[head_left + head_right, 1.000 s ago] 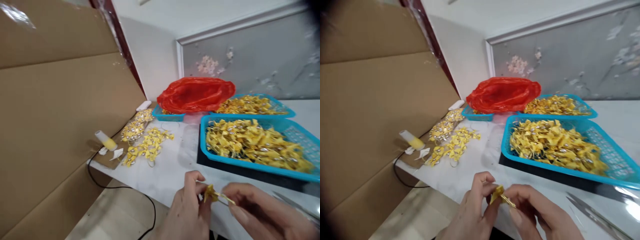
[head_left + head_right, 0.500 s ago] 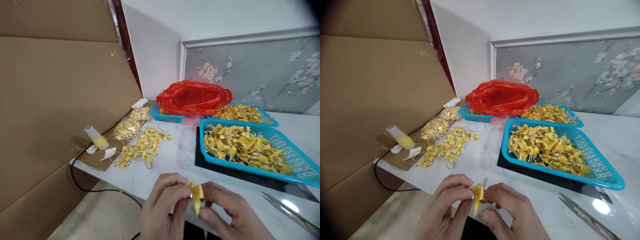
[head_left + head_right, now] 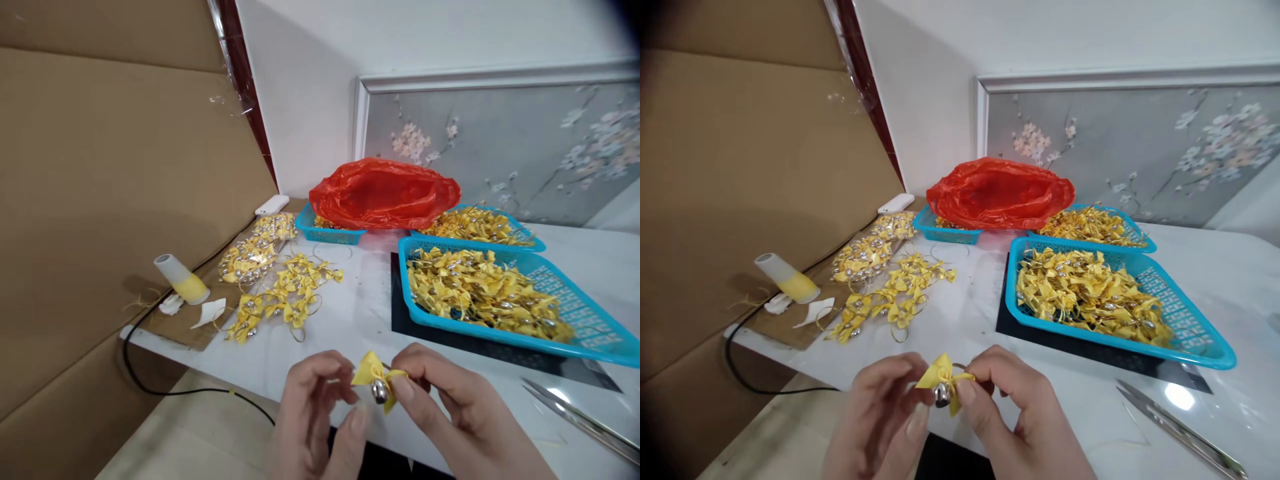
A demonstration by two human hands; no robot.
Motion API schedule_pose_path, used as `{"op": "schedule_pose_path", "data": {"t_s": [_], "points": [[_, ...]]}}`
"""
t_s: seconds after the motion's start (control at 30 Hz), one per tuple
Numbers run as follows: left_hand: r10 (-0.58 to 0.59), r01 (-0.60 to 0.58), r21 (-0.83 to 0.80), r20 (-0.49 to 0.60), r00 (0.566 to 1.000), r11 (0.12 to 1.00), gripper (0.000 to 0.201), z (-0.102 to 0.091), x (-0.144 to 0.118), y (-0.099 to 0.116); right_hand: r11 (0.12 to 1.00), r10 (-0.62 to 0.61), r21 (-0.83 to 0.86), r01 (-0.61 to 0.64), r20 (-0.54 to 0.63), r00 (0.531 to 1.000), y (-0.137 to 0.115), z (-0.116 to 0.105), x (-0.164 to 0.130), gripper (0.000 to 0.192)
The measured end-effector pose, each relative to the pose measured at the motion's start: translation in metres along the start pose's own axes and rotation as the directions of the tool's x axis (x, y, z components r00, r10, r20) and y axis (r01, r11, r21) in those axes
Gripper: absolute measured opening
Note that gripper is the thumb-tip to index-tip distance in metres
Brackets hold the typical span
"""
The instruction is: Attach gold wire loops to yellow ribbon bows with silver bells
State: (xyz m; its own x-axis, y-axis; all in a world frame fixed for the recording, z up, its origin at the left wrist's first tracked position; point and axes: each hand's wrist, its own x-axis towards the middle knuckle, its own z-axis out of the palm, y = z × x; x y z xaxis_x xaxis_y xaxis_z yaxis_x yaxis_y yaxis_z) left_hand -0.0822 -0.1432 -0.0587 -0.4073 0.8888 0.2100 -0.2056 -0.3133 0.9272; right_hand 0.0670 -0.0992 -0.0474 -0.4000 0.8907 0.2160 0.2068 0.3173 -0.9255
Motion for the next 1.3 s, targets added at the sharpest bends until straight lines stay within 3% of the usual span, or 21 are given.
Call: {"op": "schedule_pose_path", "data": {"t_s": [0.07,0.13,0.23,0.4,0.47,0.53,0.63,0.73,0.8,0.87,0.93,1.03,1.1,1.17,1.3], "points": [[-0.226,0.243,-0.168,0.113,0.967,0.955,0.032,0.0,0.005,0.002,0.995,-0.085,-0.053,0.083,-0.038,0.996,0.002,0.002,-0.002,0.02],[-0.348,0.388,-0.237,0.192,0.917,0.891,0.035,0.001,0.01,0.003,0.978,-0.164,-0.142,0.155,-0.055,0.985,0.003,0.003,-0.004,0.015],[-0.431,0.485,-0.235,0.244,0.869,0.843,0.026,0.003,0.016,0.003,0.977,-0.163,-0.146,0.157,-0.034,0.986,0.003,0.001,-0.005,0.016],[-0.525,0.606,-0.29,0.312,0.792,0.741,0.026,0.003,0.018,0.004,0.992,0.098,0.071,-0.107,0.119,0.988,0.005,-0.001,-0.002,0.037],[-0.562,0.649,-0.319,0.328,0.759,0.691,0.03,0.002,0.018,0.004,0.995,0.079,0.045,-0.084,0.096,0.992,0.008,0.001,-0.002,0.037],[-0.585,0.671,-0.328,0.33,0.741,0.665,0.032,0.001,0.018,0.004,0.999,-0.039,-0.035,0.04,0.013,0.999,0.01,0.003,-0.002,0.033],[-0.564,0.631,-0.297,0.286,0.775,0.716,0.03,-0.001,0.018,0.0,0.983,-0.163,-0.099,0.156,-0.061,0.985,0.014,0.004,-0.001,0.031],[-0.486,0.525,-0.235,0.205,0.849,0.818,0.028,-0.003,0.018,-0.007,0.99,-0.129,-0.066,0.129,-0.01,0.992,0.015,0.003,-0.001,0.03],[-0.455,0.49,-0.235,0.189,0.87,0.839,0.028,-0.004,0.017,-0.01,0.991,-0.103,-0.08,0.105,0.019,0.994,0.015,0.004,-0.001,0.029],[-0.474,0.527,-0.299,0.235,0.849,0.796,0.031,-0.005,0.017,-0.012,0.994,-0.056,-0.091,0.059,0.033,0.998,0.013,0.005,0.0,0.031],[-0.521,0.601,-0.376,0.299,0.799,0.706,0.036,-0.004,0.018,-0.013,0.998,0.012,-0.061,-0.007,0.083,0.996,0.011,0.005,0.004,0.036],[-0.585,0.621,-0.437,0.233,0.777,0.65,0.037,-0.003,0.022,-0.017,0.985,0.004,-0.171,0.015,0.115,0.993,0.007,0.005,0.021,0.039],[-0.592,0.569,-0.446,0.101,0.799,0.691,0.037,-0.004,0.025,-0.02,0.899,-0.086,-0.427,0.093,0.035,0.996,0.007,0.006,0.039,0.039],[-0.579,0.523,-0.436,0.005,0.815,0.733,0.038,-0.007,0.026,-0.025,0.799,-0.123,-0.597,0.079,-0.033,0.992,0.008,0.01,0.062,0.033],[-0.579,0.52,-0.425,-0.012,0.815,0.741,0.038,-0.016,0.022,-0.029,0.63,-0.109,-0.775,0.053,-0.021,0.994,0.014,0.032,0.108,0.015]]}}
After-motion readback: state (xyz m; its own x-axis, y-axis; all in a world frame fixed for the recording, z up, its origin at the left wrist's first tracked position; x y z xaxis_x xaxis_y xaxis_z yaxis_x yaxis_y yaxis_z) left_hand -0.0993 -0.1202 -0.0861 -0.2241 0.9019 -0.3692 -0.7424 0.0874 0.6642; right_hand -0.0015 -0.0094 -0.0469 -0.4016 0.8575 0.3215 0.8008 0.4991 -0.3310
